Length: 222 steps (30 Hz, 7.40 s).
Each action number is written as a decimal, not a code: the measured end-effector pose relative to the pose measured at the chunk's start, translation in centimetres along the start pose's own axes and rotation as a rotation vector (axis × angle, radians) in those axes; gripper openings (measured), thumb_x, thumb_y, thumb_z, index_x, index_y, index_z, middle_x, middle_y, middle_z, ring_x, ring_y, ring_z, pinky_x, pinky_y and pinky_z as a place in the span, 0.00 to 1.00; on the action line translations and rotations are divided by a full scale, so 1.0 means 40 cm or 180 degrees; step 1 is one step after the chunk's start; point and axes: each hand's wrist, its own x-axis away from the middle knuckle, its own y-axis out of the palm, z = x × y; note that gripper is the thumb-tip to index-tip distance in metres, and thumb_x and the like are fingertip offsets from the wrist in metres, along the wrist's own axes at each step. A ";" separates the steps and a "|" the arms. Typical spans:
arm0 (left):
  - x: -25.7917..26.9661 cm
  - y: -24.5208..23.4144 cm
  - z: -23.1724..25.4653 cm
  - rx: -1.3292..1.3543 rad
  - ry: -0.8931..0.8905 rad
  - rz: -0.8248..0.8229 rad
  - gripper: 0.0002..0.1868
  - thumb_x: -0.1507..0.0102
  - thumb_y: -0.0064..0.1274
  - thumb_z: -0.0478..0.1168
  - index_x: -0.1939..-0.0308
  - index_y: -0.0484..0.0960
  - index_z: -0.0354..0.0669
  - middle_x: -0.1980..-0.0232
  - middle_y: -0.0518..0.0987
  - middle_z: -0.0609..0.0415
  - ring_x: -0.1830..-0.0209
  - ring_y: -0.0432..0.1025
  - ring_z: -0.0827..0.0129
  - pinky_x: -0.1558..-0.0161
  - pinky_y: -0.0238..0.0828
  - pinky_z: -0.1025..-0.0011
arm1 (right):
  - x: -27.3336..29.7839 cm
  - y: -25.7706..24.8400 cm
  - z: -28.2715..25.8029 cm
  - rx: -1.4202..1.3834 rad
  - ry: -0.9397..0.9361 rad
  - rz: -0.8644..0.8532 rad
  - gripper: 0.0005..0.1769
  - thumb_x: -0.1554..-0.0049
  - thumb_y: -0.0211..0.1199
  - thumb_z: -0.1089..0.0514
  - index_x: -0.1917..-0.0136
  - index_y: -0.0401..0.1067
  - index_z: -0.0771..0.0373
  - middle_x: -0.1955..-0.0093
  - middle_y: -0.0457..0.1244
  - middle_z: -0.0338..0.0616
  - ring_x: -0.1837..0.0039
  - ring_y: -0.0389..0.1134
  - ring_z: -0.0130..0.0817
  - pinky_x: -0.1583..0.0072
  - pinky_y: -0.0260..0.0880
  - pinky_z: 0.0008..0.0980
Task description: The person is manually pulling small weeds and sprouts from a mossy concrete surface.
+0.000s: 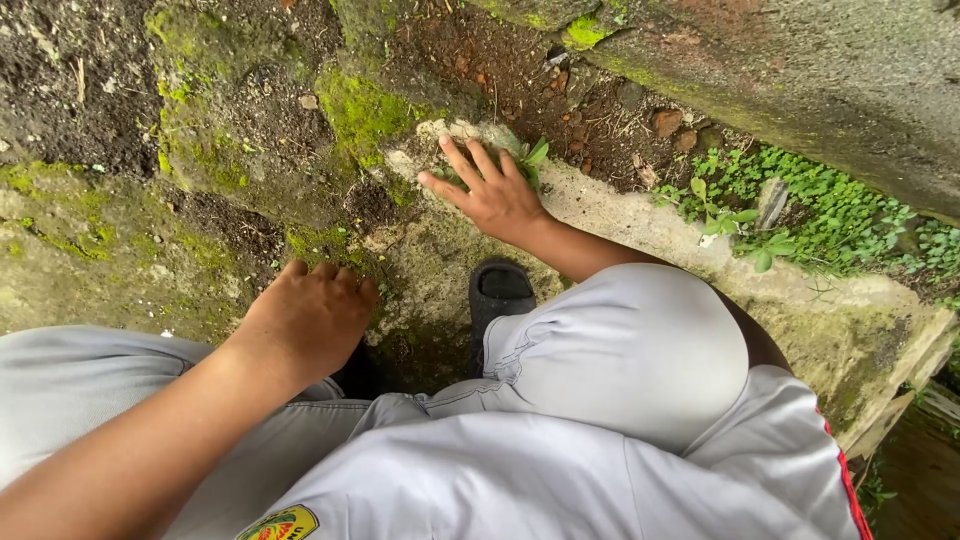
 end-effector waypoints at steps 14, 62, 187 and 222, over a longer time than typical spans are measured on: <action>0.014 0.011 -0.027 0.0166 0.0063 0.0086 0.17 0.29 0.35 0.36 0.40 0.76 0.43 0.45 0.80 0.49 0.41 0.75 0.59 0.36 0.67 0.58 | 0.011 0.026 0.091 -0.1295 0.0102 0.0789 0.15 0.33 0.51 0.60 0.45 0.79 0.60 0.47 0.69 0.48 0.43 0.67 0.45 0.42 0.72 0.36; 0.004 0.157 0.057 0.0181 0.0915 0.0487 0.28 0.29 0.42 0.43 0.25 0.64 0.40 0.29 0.68 0.39 0.31 0.63 0.43 0.34 0.58 0.47 | 0.172 -0.632 0.252 -0.0398 0.2467 -0.2767 0.35 0.39 0.53 0.42 0.22 0.57 0.53 0.29 0.60 0.54 0.30 0.64 0.55 0.32 0.66 0.50; -0.184 0.121 0.093 0.0959 -0.0712 -0.0814 0.29 0.29 0.36 0.57 0.25 0.57 0.60 0.33 0.77 0.53 0.33 0.75 0.59 0.32 0.75 0.53 | 0.557 -0.121 0.427 -0.1219 0.2965 -0.2651 0.08 0.36 0.53 0.66 0.47 0.72 0.64 0.57 0.66 0.49 0.51 0.69 0.42 0.49 0.75 0.41; -0.202 0.132 0.081 0.0871 -0.0804 -0.0877 0.31 0.30 0.36 0.59 0.23 0.55 0.62 0.24 0.67 0.55 0.24 0.66 0.57 0.27 0.67 0.53 | 0.514 -0.058 0.448 -0.1184 0.3762 -0.2552 0.40 0.29 0.35 0.29 0.48 0.71 0.65 0.52 0.66 0.49 0.48 0.68 0.46 0.54 0.70 0.44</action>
